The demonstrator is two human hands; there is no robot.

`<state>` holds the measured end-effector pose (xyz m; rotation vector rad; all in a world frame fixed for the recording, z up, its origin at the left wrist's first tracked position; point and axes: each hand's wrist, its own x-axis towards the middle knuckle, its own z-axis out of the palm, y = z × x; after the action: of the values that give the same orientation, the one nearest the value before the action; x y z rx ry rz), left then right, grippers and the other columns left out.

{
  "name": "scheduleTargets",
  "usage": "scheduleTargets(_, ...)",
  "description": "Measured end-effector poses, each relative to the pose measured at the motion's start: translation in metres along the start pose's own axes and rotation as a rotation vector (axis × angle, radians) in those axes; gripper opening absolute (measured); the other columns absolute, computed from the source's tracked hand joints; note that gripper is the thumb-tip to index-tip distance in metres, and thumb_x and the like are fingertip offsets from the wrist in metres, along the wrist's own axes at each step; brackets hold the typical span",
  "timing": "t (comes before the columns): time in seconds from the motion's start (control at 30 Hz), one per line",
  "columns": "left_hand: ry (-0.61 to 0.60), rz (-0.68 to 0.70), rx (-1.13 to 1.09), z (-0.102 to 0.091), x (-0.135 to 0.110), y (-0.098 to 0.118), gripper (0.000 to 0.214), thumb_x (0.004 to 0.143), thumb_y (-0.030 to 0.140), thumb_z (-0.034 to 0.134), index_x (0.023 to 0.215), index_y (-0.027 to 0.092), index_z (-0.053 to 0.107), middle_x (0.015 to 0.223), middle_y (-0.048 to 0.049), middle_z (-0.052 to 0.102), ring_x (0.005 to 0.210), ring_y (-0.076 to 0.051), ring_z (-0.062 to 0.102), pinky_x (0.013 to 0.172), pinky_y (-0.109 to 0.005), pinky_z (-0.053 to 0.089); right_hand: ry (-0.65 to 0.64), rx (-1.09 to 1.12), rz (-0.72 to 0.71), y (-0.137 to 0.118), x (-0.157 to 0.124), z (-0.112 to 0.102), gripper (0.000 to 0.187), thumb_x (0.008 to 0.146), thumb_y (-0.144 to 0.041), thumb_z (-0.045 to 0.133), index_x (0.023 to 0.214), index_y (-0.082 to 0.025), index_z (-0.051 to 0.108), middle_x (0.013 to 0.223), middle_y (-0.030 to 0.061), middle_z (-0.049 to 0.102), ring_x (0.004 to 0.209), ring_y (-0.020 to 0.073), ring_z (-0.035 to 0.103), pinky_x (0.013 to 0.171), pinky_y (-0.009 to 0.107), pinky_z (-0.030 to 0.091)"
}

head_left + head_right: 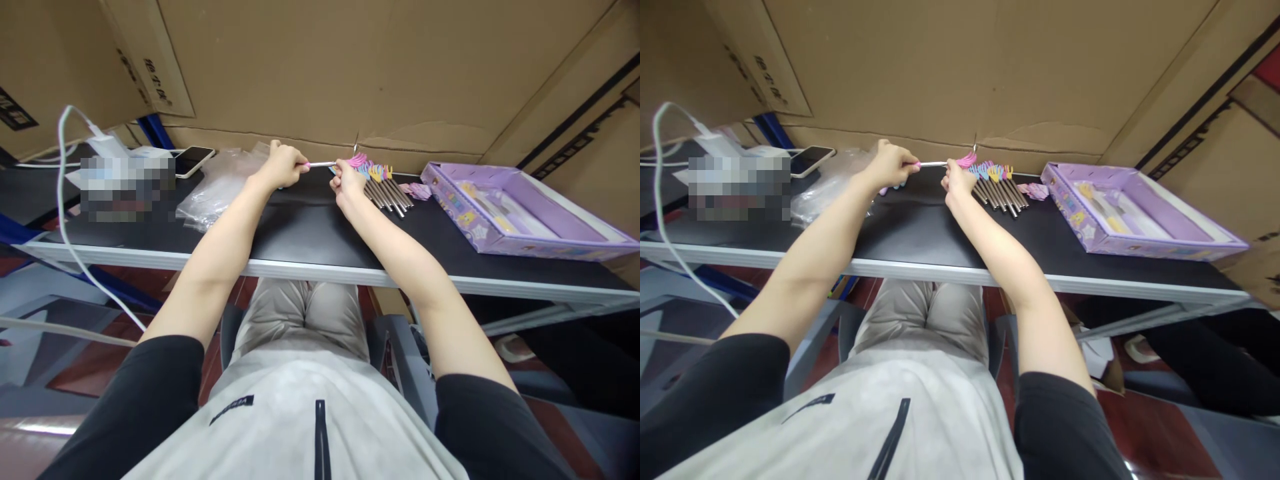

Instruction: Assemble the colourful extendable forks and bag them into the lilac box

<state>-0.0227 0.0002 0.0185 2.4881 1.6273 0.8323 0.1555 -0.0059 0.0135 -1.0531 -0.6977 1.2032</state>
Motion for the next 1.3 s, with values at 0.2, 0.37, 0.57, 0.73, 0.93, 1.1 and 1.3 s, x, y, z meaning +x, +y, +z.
scheduleTargets(0.2,-0.014,0.001,0.024,0.005,-0.001,0.004,0.026,0.092,0.027,0.056,0.101,0.019,0.079,0.093,-0.0107,0.074,0.110,-0.033,0.064,0.117,-0.060,0.027,-0.003,0.005,0.019,0.005,-0.005,0.003,0.039,0.095,-0.011,0.065,0.065,-0.020,0.042,0.047,-0.0120,0.036,0.038,0.0005,0.028,0.040,0.011,0.026)
scheduleTargets(0.37,0.001,0.016,0.019,0.003,-0.002,0.003,0.025,0.093,0.029,0.057,0.099,0.021,0.080,0.090,-0.0094,0.074,0.107,-0.031,0.065,0.116,-0.059,0.028,-0.013,0.018,0.022,0.005,-0.004,0.001,0.038,0.096,-0.012,0.065,0.064,-0.020,0.044,0.048,-0.0113,0.039,0.038,0.0009,0.029,0.040,0.012,0.026)
scheduleTargets(0.57,0.006,0.008,0.005,0.009,-0.003,0.004,0.028,0.093,0.033,0.060,0.106,0.020,0.081,0.094,-0.0091,0.076,0.110,-0.032,0.065,0.119,-0.061,0.025,-0.056,-0.058,-0.008,0.002,0.000,-0.003,0.043,0.091,-0.021,0.076,0.066,-0.021,0.042,0.049,-0.0128,0.036,0.038,0.0015,0.030,0.041,0.013,0.028)
scheduleTargets(0.73,-0.027,0.023,0.003,0.015,-0.005,0.011,0.026,0.093,0.035,0.065,0.104,0.017,0.081,0.091,-0.0096,0.076,0.107,-0.031,0.067,0.119,-0.058,0.027,-0.095,-0.112,-0.045,-0.005,0.001,-0.010,0.044,0.091,-0.023,0.078,0.067,-0.021,0.041,0.050,-0.0124,0.038,0.038,0.0016,0.032,0.040,0.013,0.026)
scheduleTargets(0.93,-0.027,0.021,-0.008,0.023,-0.009,0.021,0.029,0.094,0.038,0.062,0.100,0.017,0.081,0.088,-0.0101,0.076,0.104,-0.031,0.069,0.117,-0.053,0.033,-0.131,-0.149,-0.078,-0.010,0.006,-0.019,0.045,0.089,-0.025,0.082,0.067,-0.021,0.043,0.050,-0.0121,0.041,0.037,0.0012,0.032,0.039,0.013,0.024)
scheduleTargets(1.1,0.025,-0.020,-0.082,0.024,-0.014,0.032,0.025,0.095,0.036,0.061,0.097,0.018,0.079,0.091,-0.0099,0.077,0.105,-0.029,0.069,0.113,-0.047,0.037,-0.163,-0.151,-0.083,-0.012,0.009,-0.021,0.043,0.082,-0.030,0.089,0.071,-0.021,0.049,0.055,-0.0115,0.050,0.037,0.0012,0.036,0.039,0.014,0.027)
scheduleTargets(1.3,0.097,-0.165,-0.146,0.026,-0.017,0.046,0.023,0.096,0.037,0.059,0.092,0.019,0.074,0.096,-0.0098,0.078,0.105,-0.029,0.069,0.103,-0.040,0.045,-0.202,-0.234,-0.056,-0.009,0.003,-0.019,0.028,0.089,-0.018,0.079,0.074,-0.019,0.055,0.057,-0.0087,0.058,0.036,0.0023,0.040,0.038,0.014,0.029)
